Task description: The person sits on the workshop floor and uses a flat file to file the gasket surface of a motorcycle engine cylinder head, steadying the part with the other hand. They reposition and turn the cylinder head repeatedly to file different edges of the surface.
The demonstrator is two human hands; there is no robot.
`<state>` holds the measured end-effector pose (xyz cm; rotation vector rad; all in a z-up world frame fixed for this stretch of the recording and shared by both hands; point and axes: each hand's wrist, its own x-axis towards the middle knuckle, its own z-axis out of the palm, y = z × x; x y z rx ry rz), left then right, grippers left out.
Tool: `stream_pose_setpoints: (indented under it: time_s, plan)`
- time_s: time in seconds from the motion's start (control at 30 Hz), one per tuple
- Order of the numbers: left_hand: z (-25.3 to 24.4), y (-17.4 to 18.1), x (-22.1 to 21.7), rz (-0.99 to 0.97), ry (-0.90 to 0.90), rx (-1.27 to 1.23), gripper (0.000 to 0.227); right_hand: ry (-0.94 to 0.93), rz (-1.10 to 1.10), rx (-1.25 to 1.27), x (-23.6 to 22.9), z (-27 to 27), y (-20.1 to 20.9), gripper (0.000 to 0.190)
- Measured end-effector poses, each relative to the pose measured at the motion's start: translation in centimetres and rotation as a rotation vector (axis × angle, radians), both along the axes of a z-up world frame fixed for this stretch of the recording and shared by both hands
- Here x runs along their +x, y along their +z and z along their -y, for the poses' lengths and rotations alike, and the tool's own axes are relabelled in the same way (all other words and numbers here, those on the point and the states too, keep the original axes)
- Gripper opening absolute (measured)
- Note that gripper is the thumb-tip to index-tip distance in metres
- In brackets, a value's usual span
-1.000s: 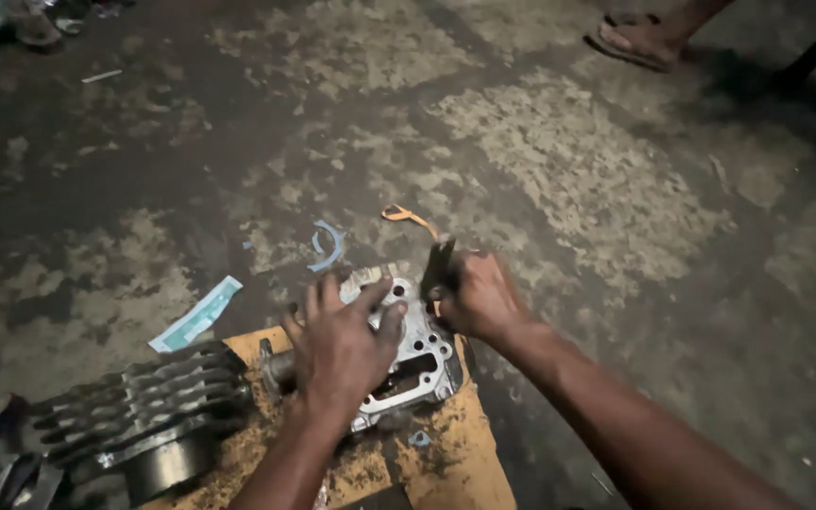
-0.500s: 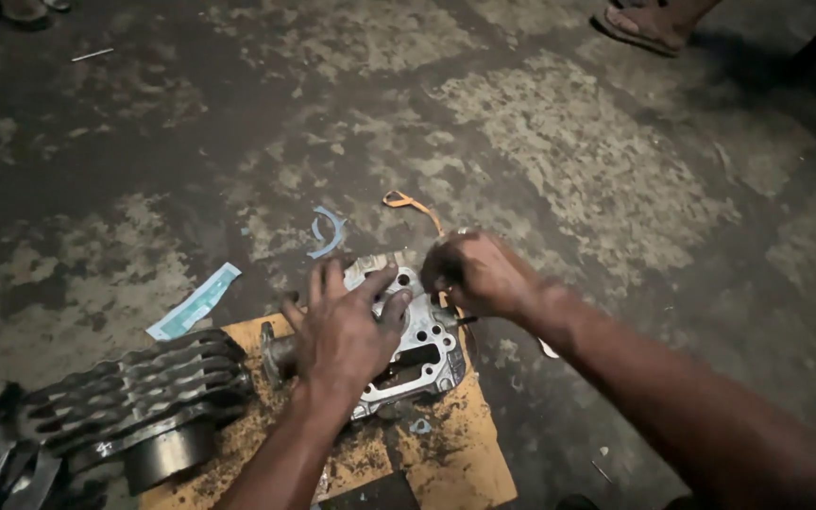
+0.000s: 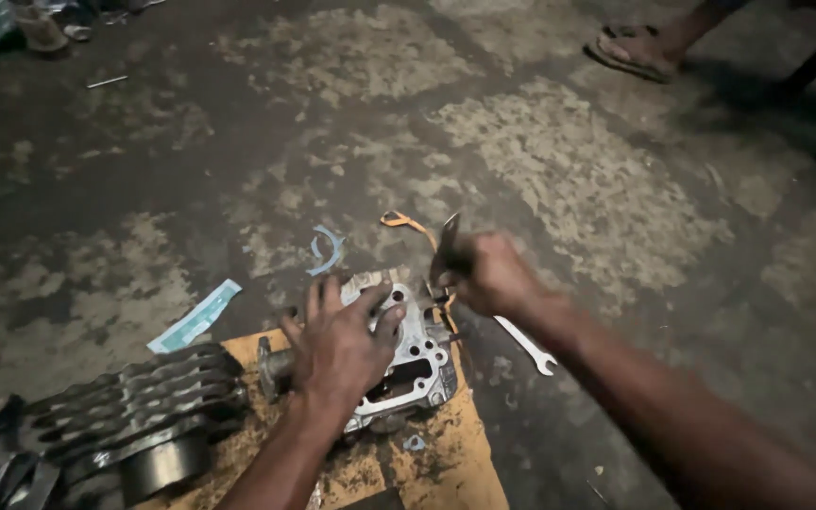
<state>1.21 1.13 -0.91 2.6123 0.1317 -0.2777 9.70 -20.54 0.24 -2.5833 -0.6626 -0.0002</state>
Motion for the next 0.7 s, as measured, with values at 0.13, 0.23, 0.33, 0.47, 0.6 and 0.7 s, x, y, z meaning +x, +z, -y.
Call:
stream_pose_setpoints:
  time_s: [0.13, 0.23, 0.33, 0.47, 0.6, 0.7]
  plan:
    - [0.2, -0.1, -0.1, 0.062, -0.009, 0.024, 0.055, 0.048, -0.010, 0.037, -0.3, -0.7, -1.4, 0.023]
    - [-0.1, -0.2, -0.5, 0.070, 0.005, 0.006, 0.056, 0.089, -0.223, -0.157, 0.9, -0.1, 0.7, 0.027]
    - [0.1, 0.1, 0.1, 0.053, -0.009, 0.003, 0.052, 0.567, 0.096, -0.476, 3.2, 1.9, 0.8, 0.014]
    - [0.2, 0.5, -0.2, 0.058, -0.002, 0.026, 0.052, 0.402, 0.034, -0.008, 2.0, 0.3, -0.1, 0.020]
    - [0.0, 0.2, -0.3, 0.024, -0.001, 0.023, 0.055, 0.351, -0.037, 0.041, 1.5, 1.5, -1.8, 0.027]
    - [0.1, 0.0, 0.1, 0.085, -0.063, -0.032, 0.048, 0.482, -0.034, -0.509, 2.0, 6.7, -2.0, 0.004]
